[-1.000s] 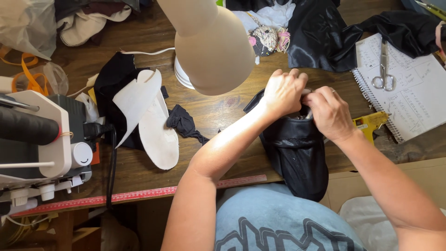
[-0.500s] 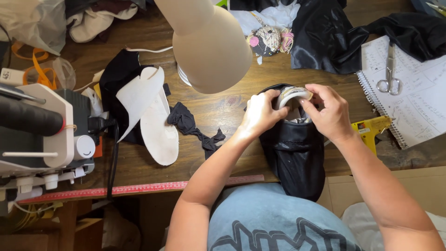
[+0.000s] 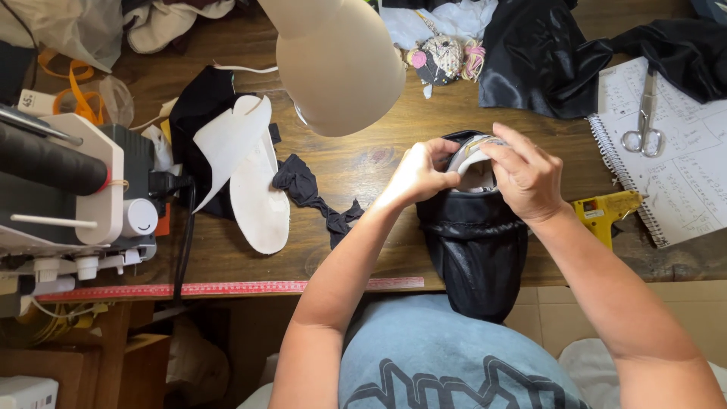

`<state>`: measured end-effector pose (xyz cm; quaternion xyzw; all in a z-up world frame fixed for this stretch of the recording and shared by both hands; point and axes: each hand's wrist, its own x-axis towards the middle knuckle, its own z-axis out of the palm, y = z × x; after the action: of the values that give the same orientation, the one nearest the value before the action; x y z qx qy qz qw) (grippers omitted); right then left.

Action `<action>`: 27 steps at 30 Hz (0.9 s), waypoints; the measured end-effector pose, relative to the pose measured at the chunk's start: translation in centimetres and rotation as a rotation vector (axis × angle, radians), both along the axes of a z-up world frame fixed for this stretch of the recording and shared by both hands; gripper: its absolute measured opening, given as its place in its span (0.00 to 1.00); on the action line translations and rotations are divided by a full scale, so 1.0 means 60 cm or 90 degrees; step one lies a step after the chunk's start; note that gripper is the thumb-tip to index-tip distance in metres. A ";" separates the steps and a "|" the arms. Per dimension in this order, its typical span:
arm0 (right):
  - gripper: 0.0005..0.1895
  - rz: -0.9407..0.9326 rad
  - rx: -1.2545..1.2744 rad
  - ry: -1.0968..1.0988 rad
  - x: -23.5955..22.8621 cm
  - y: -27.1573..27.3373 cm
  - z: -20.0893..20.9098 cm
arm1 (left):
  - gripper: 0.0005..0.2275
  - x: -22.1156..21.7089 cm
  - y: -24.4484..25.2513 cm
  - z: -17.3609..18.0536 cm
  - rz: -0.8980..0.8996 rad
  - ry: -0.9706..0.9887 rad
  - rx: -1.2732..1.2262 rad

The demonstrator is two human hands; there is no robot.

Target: The person assembles a shoe by attaching a white foam insole to a black fabric upper. They use a hot glue gun to apply adhesive to the insole and press it into place, then trim excess foam with scissors. The person repeats the gluing process to secure the insole further.

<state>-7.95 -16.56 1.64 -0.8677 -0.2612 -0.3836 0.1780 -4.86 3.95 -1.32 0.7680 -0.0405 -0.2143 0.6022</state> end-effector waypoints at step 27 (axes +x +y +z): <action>0.09 0.197 -0.151 0.050 0.024 -0.008 0.012 | 0.16 -0.010 0.014 0.024 -0.147 -0.219 0.045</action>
<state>-6.51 -17.07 2.38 -0.8466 -0.4276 -0.2838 0.1411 -5.46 4.78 0.14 0.8042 -0.2232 -0.1491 0.5303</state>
